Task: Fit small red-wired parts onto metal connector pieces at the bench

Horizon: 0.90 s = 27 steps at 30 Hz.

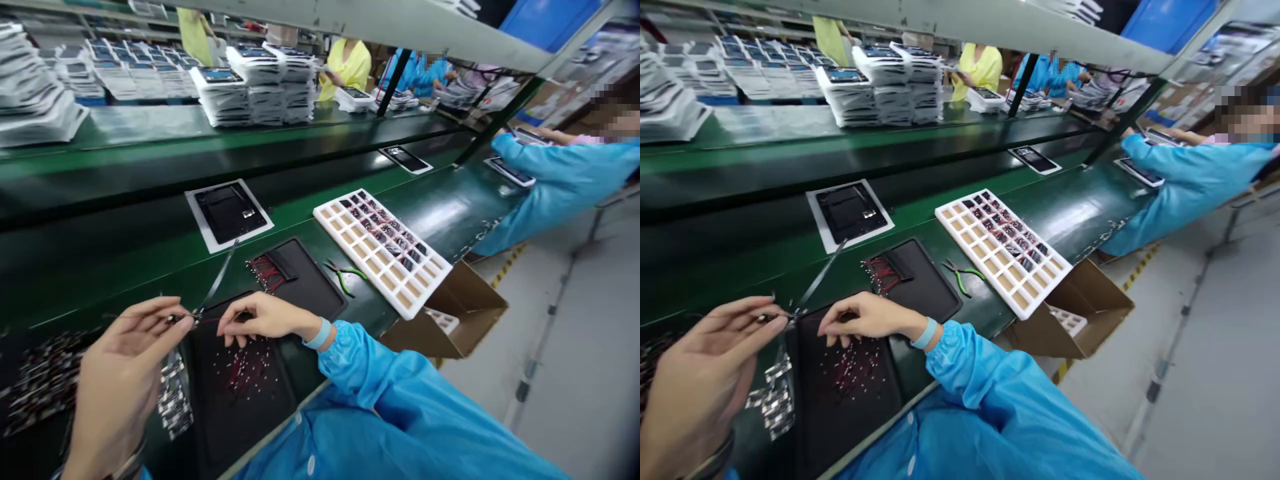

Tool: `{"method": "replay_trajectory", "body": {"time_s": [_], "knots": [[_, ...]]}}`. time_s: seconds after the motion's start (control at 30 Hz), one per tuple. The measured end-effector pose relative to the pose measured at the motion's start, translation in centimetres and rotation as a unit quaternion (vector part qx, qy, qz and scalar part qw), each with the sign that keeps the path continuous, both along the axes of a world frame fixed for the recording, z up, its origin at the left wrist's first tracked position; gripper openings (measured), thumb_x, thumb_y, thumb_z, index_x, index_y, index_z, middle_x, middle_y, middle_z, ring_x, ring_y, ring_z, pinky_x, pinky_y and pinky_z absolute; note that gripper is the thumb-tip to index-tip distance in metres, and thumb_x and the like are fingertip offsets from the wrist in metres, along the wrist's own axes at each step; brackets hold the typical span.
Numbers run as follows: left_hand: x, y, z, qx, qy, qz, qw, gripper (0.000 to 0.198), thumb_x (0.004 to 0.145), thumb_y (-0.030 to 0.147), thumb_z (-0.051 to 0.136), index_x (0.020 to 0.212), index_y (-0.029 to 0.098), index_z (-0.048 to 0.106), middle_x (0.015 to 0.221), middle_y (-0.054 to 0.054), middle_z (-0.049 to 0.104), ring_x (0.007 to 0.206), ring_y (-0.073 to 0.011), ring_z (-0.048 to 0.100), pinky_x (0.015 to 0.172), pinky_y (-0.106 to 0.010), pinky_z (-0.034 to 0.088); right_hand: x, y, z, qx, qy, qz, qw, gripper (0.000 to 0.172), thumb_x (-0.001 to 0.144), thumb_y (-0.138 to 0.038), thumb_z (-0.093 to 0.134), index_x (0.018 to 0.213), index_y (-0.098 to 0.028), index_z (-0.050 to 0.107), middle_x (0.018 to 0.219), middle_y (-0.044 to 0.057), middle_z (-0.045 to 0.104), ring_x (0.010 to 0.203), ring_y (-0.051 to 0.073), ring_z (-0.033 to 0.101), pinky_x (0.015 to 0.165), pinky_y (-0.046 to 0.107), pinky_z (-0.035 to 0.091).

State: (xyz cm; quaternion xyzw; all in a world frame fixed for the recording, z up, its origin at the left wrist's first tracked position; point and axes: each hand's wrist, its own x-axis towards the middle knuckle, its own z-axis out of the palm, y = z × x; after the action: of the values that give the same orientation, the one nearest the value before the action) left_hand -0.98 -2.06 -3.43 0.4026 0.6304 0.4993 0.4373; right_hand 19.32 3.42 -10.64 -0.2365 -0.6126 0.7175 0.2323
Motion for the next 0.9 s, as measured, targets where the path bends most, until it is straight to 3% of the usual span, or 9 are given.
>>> {"method": "replay_trajectory", "body": {"time_s": [0.13,0.27,0.43,0.53,0.6,0.77,0.9], "knots": [[-1.4,0.6,-2.1,-0.069,0.039,0.019,0.997,0.03,0.065,0.038,0.091,0.089,0.03,0.076,0.102,0.002,0.077,0.111,-0.029,0.071,0.112,-0.043,0.054,0.5,0.6,-0.1,0.028,-0.072,-0.034,0.996,0.019,0.1,-0.029,0.068,0.108,-0.012,0.071,0.082,0.001,0.07,0.057,0.006,0.058,0.059,0.018,0.047],[-2.4,0.8,-3.9,-0.111,0.039,-0.016,0.993,0.027,0.059,0.036,0.091,0.08,0.029,0.076,0.096,0.002,0.078,0.107,-0.0267,0.071,0.107,-0.037,0.055,0.6,0.9,-0.5,0.093,-0.137,-0.086,0.983,0.025,0.1,-0.036,0.068,0.106,-0.013,0.075,0.083,0.002,0.073,0.063,0.009,0.062,0.064,0.019,0.047],[-2.8,1.5,-5.5,-0.103,0.122,-0.046,0.986,0.021,0.058,0.041,0.087,0.072,0.029,0.076,0.085,0.001,0.079,0.088,-0.0269,0.072,0.078,-0.035,0.06,0.6,0.9,-0.5,0.176,-0.196,-0.135,0.955,0.016,0.1,-0.028,0.067,0.107,-0.015,0.074,0.076,0.001,0.072,0.077,0.014,0.07,0.077,0.021,0.047],[-3.2,1.8,-5.9,-0.071,0.235,-0.104,0.964,0.017,0.063,0.049,0.082,0.067,0.033,0.077,0.067,0.003,0.074,0.064,-0.0241,0.064,0.055,-0.032,0.05,0.4,0.9,-0.6,0.247,-0.245,-0.145,0.926,0.014,0.1,-0.029,0.068,0.107,-0.017,0.069,0.087,0.002,0.075,0.085,0.015,0.071,0.078,0.023,0.045],[-3.5,2.0,-6.2,-0.062,0.291,-0.132,0.946,0.017,0.066,0.053,0.078,0.066,0.036,0.077,0.058,0.005,0.068,0.054,-0.022,0.057,0.049,-0.029,0.044,0.2,0.8,-0.8,0.292,-0.287,-0.141,0.901,0.018,0.1,-0.034,0.069,0.109,-0.019,0.067,0.095,0.002,0.076,0.089,0.017,0.07,0.076,0.024,0.043],[-4.3,2.4,-8.0,-0.03,0.35,-0.13,0.927,0.019,0.068,0.051,0.072,0.068,0.033,0.077,0.066,0.002,0.073,0.062,-0.0242,0.064,0.053,-0.03,0.045,-0.3,0.6,-1.3,0.342,-0.381,-0.093,0.854,0.023,0.1,-0.044,0.067,0.111,-0.024,0.068,0.096,0.003,0.076,0.087,0.02,0.069,0.068,0.028,0.038],[-4.9,1.9,-8.5,0.018,0.354,-0.142,0.924,0.024,0.076,0.047,0.069,0.076,0.025,0.077,0.081,-0.005,0.077,0.07,-0.0224,0.063,0.062,-0.031,0.047,0.1,0.6,-0.8,0.344,-0.378,-0.129,0.85,0.021,0.1,-0.039,0.068,0.111,-0.022,0.073,0.098,0.006,0.078,0.088,0.021,0.07,0.073,0.029,0.041]]}}
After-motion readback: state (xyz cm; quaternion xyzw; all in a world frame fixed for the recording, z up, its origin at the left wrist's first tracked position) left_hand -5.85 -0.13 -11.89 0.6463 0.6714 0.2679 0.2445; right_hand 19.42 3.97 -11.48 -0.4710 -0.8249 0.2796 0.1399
